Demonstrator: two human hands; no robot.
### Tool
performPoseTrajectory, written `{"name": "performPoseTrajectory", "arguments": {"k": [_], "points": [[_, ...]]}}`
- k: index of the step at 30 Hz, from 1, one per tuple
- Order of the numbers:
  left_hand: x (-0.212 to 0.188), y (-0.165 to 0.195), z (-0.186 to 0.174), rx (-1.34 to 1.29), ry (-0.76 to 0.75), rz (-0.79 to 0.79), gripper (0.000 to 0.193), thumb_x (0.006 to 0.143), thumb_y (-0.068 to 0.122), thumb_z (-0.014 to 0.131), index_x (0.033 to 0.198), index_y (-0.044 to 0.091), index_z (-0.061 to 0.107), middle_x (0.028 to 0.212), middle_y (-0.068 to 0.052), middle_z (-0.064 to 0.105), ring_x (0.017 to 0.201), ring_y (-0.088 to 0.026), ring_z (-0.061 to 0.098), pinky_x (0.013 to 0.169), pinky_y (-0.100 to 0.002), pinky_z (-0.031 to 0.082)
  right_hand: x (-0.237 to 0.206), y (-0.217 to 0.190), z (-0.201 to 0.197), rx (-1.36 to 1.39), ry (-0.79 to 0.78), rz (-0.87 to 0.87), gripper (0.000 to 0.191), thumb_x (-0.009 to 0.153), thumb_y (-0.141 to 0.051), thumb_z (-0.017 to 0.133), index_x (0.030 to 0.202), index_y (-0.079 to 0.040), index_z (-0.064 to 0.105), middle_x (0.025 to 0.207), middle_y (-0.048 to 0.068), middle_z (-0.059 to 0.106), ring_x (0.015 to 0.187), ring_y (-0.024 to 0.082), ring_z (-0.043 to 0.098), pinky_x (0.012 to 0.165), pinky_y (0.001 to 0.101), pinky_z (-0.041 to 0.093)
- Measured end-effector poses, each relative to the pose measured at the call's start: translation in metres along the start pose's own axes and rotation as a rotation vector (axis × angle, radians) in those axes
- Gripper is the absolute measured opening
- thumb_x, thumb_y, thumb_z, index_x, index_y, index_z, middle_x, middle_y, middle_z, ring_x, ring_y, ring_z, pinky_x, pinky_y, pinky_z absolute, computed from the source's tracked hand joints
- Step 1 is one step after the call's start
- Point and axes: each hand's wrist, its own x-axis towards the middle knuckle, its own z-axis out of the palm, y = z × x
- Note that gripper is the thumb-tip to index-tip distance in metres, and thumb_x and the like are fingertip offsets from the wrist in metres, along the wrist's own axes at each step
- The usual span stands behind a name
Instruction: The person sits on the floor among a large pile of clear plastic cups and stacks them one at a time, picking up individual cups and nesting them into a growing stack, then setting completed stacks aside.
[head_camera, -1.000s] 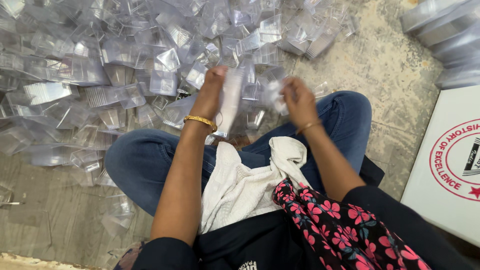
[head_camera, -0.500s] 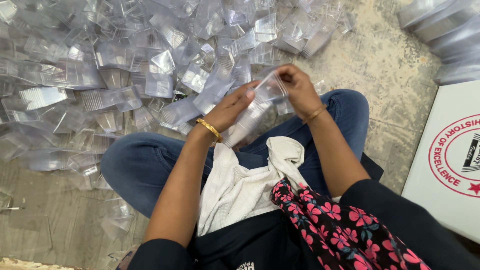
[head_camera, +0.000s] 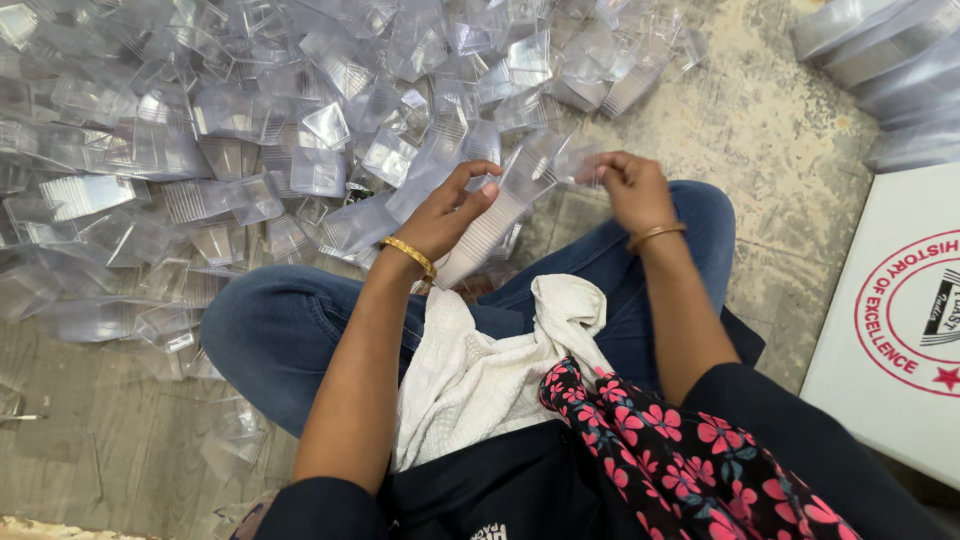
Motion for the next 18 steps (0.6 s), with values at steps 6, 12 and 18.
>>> {"name": "performPoseTrajectory", "arguments": {"k": [6, 12, 18], "points": [[0.002, -0.002, 0.002, 0.149, -0.036, -0.012, 0.046, 0.1, 0.047, 0.058, 0.138, 0.02, 0.059, 0.105, -0.008, 0.063, 0.088, -0.015, 0.056, 0.08, -0.031, 0.047, -0.013, -0.036, -0.024, 0.405, -0.213, 0.016, 0.018, 0.098, -0.003, 0.062, 0.112, 0.003, 0.071, 0.103, 0.013, 0.078, 0.099, 0.016, 0.075, 0.097, 0.0286, 0.055], [0.007, -0.013, 0.011, 0.17, -0.212, 0.146, 0.064, 0.103, 0.051, 0.05, 0.158, 0.024, 0.036, 0.161, -0.013, 0.039, 0.147, -0.027, 0.039, 0.115, -0.038, 0.033, -0.023, -0.062, -0.008, 0.316, -0.45, 0.014, 0.012, 0.094, -0.004, 0.07, 0.103, 0.004, 0.07, 0.096, 0.011, 0.077, 0.09, 0.015, 0.073, 0.087, 0.0273, 0.057], [0.011, -0.013, 0.005, -0.052, -0.054, 0.121, 0.061, 0.104, 0.054, 0.045, 0.156, 0.02, 0.044, 0.161, -0.013, 0.045, 0.147, -0.031, 0.043, 0.118, -0.041, 0.035, -0.017, -0.071, 0.003, 0.278, -0.204, -0.128, 0.014, 0.1, -0.008, 0.067, 0.111, -0.001, 0.071, 0.099, 0.008, 0.078, 0.083, 0.015, 0.072, 0.083, 0.0297, 0.058]]}}
